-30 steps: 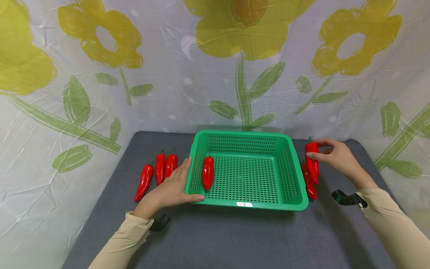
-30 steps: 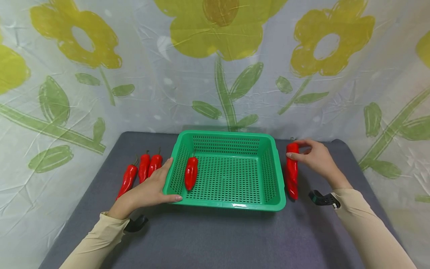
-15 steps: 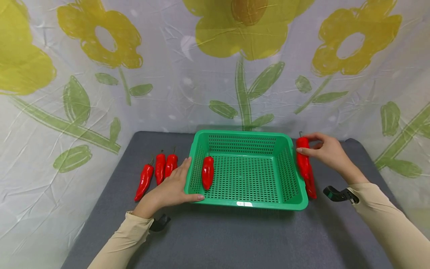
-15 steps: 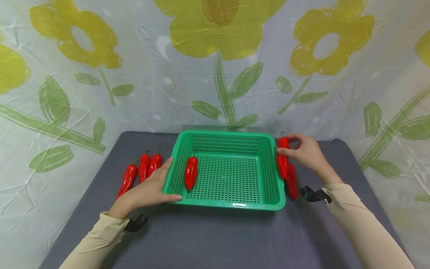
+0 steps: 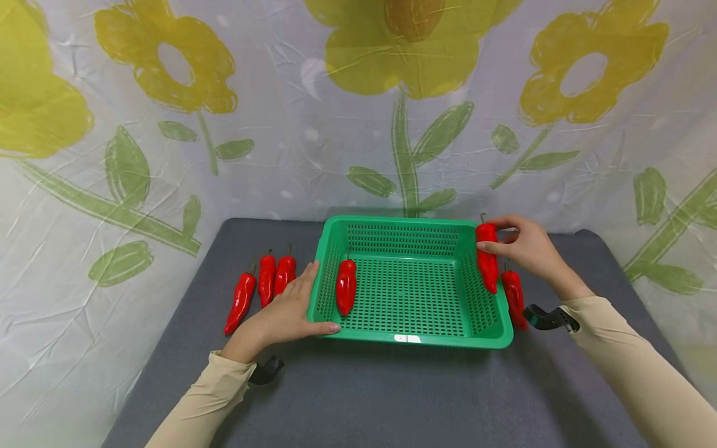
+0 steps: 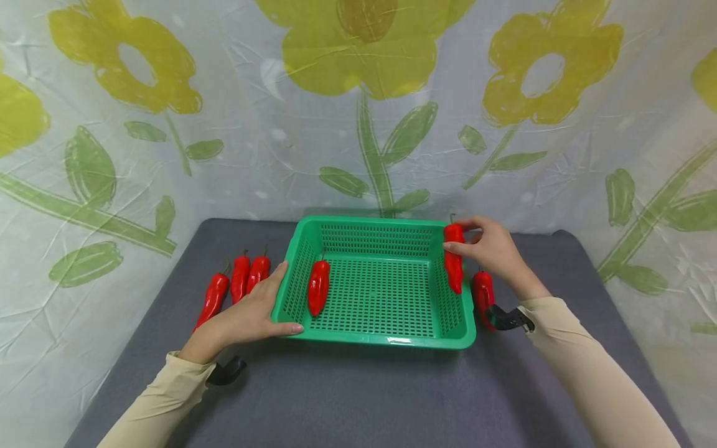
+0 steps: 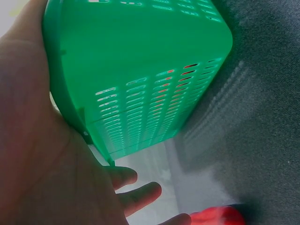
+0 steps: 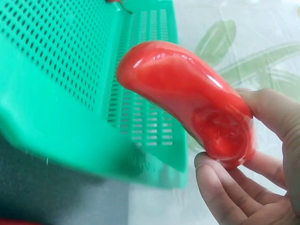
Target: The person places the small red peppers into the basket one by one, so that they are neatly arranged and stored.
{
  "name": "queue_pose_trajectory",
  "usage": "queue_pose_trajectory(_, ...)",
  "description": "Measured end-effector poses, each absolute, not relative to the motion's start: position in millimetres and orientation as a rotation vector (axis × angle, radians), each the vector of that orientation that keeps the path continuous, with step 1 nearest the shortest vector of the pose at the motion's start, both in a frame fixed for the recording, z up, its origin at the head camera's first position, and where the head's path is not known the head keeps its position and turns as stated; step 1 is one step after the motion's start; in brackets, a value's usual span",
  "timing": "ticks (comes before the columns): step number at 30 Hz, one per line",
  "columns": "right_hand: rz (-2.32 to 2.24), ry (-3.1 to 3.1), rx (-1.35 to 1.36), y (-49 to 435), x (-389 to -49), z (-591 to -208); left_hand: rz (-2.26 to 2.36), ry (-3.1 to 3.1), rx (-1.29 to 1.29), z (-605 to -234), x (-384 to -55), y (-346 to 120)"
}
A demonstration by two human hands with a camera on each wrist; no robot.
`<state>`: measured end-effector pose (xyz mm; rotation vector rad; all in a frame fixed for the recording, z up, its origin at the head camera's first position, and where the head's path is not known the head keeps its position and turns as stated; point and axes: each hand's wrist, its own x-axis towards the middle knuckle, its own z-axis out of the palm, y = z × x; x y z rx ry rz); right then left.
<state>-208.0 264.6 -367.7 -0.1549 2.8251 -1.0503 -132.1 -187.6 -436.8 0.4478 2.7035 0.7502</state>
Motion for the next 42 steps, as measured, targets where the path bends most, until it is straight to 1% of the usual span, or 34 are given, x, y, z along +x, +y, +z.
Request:
queue_pose_trajectory(19,-1.091,2.811,-0.241,230,-216,-376,0.760,2.707,0.451,-437,-132,-188)
queue_pose_trajectory(42,-1.157,2.753,-0.287,190,-220,-395,0.768,2.700,0.456,-436,-132,-187)
